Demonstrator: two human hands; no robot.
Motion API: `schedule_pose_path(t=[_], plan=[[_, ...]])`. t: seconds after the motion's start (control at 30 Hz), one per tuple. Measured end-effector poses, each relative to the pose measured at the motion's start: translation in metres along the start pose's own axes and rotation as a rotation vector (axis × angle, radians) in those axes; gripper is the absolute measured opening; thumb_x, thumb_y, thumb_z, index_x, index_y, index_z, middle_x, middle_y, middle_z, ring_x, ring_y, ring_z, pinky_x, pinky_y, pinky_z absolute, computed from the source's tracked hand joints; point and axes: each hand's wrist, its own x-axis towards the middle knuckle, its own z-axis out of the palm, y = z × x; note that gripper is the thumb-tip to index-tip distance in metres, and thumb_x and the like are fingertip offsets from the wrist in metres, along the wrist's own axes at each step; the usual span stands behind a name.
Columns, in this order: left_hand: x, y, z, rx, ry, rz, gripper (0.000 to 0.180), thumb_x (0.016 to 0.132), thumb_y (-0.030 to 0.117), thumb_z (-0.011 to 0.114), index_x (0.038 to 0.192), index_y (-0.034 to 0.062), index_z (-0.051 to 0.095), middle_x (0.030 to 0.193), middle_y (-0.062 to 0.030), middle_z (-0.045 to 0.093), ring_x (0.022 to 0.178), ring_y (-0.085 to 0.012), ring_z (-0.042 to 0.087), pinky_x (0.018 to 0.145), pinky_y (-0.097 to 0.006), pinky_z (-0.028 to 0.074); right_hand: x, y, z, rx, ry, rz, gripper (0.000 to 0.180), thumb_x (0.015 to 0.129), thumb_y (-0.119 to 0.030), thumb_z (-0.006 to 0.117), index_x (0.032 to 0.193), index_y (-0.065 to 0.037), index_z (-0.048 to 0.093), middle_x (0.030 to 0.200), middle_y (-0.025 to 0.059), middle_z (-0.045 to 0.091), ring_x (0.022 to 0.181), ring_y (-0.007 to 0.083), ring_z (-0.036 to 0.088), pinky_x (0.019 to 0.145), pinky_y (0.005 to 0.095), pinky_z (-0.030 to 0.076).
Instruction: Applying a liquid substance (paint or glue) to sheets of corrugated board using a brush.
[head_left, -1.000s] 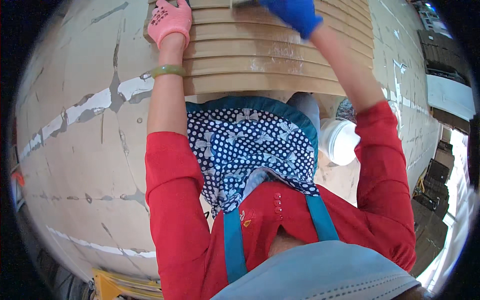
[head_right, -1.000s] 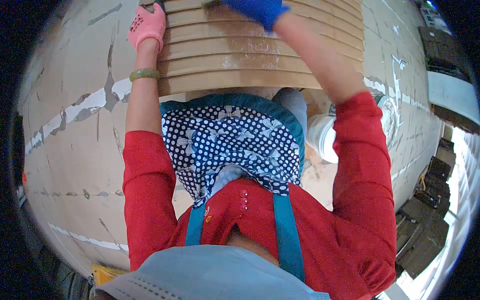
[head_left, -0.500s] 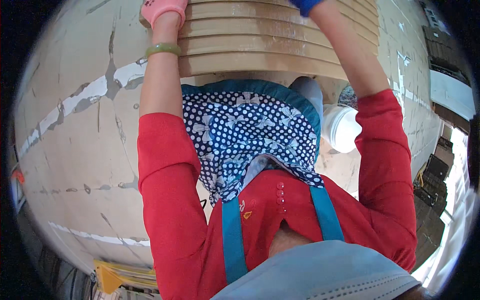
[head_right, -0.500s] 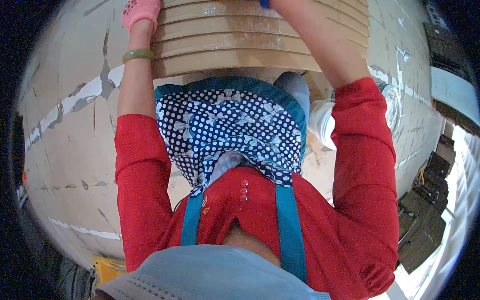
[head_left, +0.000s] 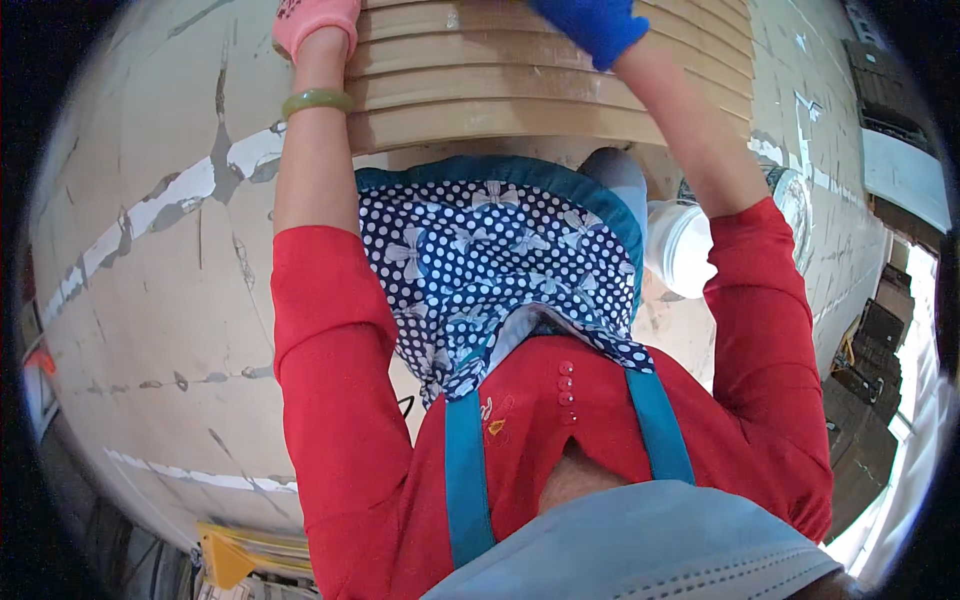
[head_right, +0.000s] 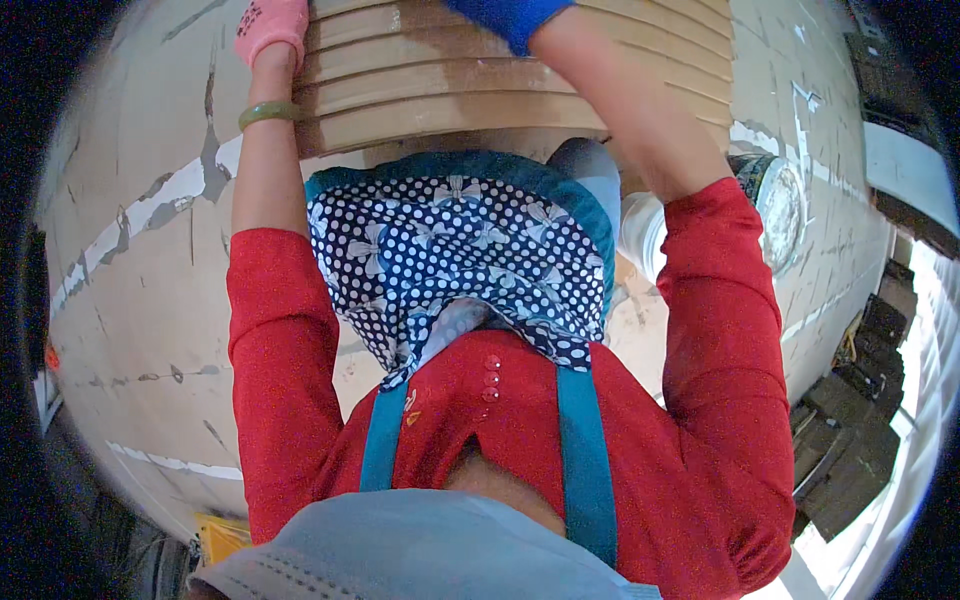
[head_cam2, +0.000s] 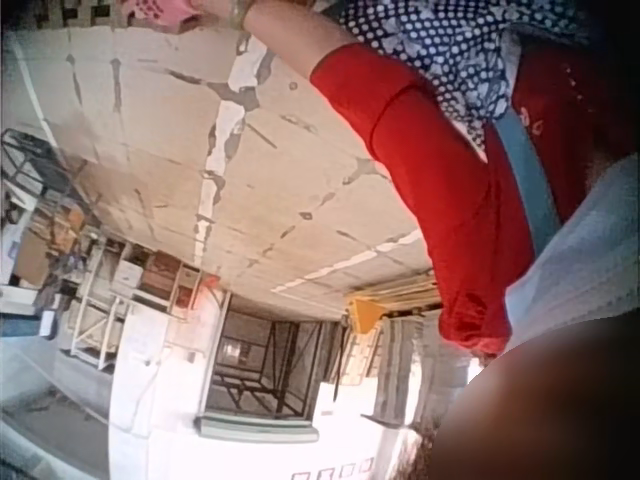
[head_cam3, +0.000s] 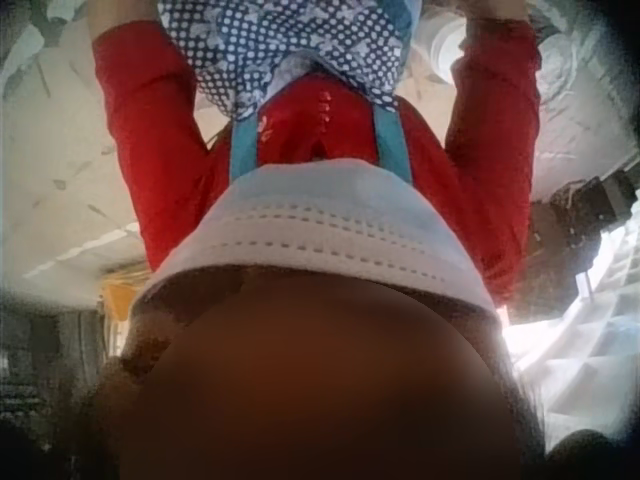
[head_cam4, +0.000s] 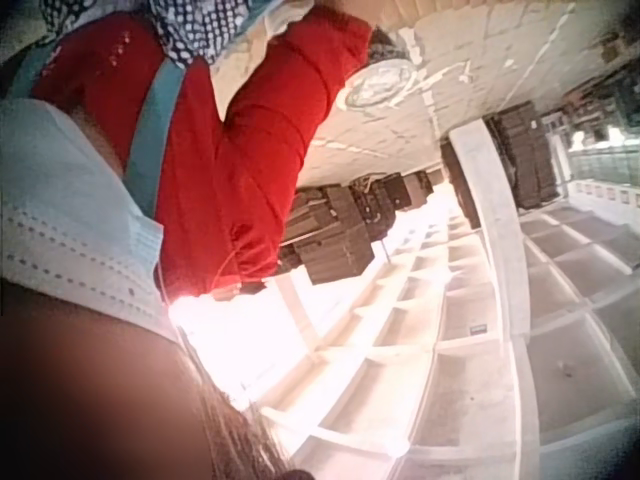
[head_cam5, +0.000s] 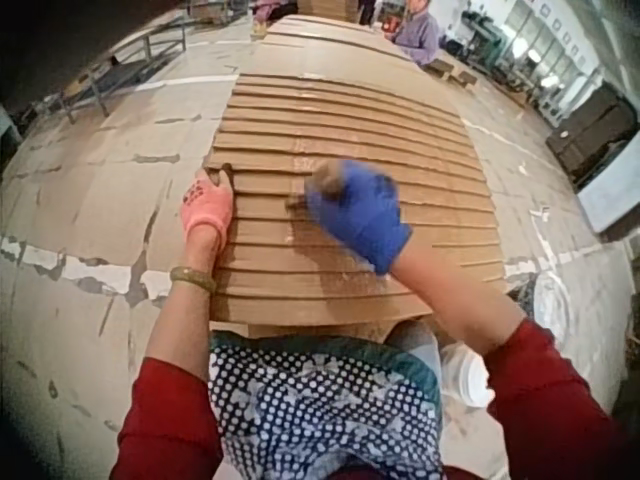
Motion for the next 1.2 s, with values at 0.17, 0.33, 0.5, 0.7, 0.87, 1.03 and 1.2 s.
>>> schedule_pose_path(t=[0.17,0.33,0.5,0.7,0.87,1.03,1.2], plan=[[-0.003,0.003,-0.002,0.011,-0.033,-0.006,0.056,0.091,0.045,0.042,0.122,-0.0009,0.051,0.115,-0.0247,0.059,0.107,-0.0379,0.057,0.092,-0.044,0.044,-0.075,0.014,0.003,0.210,-0.231,-0.004,0.022,0.073,-0.029,0.072,0.081,-0.010,0.066,0.080,0.0127,0.065,0.072,0.0294,0.063,0.065,0.0364,0.050],[0.003,-0.009,-0.003,0.130,-0.093,-0.073,0.062,0.089,0.050,0.038,0.121,-0.0011,0.051,0.117,-0.0231,0.059,0.108,-0.0375,0.057,0.091,-0.044,0.044,-0.019,0.060,-0.023,0.294,-0.165,0.093,0.014,0.079,-0.019,0.069,0.077,-0.006,0.064,0.070,0.0040,0.061,0.061,0.0166,0.057,0.060,0.0303,0.048],[0.001,0.012,0.004,0.108,-0.064,-0.020,0.059,0.089,0.049,0.038,0.117,-0.0007,0.052,0.115,-0.0231,0.060,0.106,-0.0370,0.059,0.090,-0.044,0.044,0.101,0.144,-0.040,0.276,0.002,0.286,0.023,0.078,-0.024,0.069,0.074,-0.001,0.066,0.067,0.0028,0.061,0.063,0.0113,0.055,0.057,0.0312,0.046],[-0.002,-0.008,-0.001,0.156,-0.011,-0.030,0.059,0.089,0.049,0.036,0.118,-0.0008,0.051,0.114,-0.0227,0.061,0.104,-0.0379,0.059,0.090,-0.045,0.044,-0.005,0.143,-0.050,0.193,-0.416,0.477,0.026,0.070,-0.025,0.071,0.077,0.000,0.068,0.064,0.0056,0.061,0.062,0.0136,0.056,0.057,0.0324,0.047],[-0.005,-0.002,-0.006,0.185,-0.062,-0.106,0.063,0.089,0.051,0.035,0.124,-0.0004,0.049,0.122,-0.0216,0.056,0.112,-0.0378,0.055,0.094,-0.044,0.042,-0.007,0.111,-0.075,0.036,-0.366,0.566,0.026,0.070,-0.026,0.070,0.071,-0.001,0.067,0.062,0.0086,0.061,0.060,0.0153,0.055,0.056,0.0351,0.047],[-0.004,0.022,0.003,0.133,-0.075,-0.055,0.062,0.090,0.049,0.036,0.124,-0.0006,0.049,0.121,-0.0215,0.057,0.111,-0.0374,0.055,0.093,-0.044,0.042,0.140,0.159,-0.047,0.012,-0.005,0.255,0.029,0.070,-0.030,0.068,0.070,0.000,0.065,0.064,0.0140,0.063,0.058,0.0200,0.056,0.055,0.0391,0.047],[0.001,-0.006,0.002,0.142,-0.009,-0.048,0.061,0.090,0.049,0.036,0.123,-0.0001,0.051,0.121,-0.0213,0.057,0.111,-0.0376,0.055,0.093,-0.044,0.042,0.157,0.121,-0.022,0.010,-0.353,0.669,0.027,0.071,-0.028,0.066,0.067,0.000,0.064,0.058,0.0098,0.061,0.053,0.0202,0.054,0.051,0.0381,0.045]])
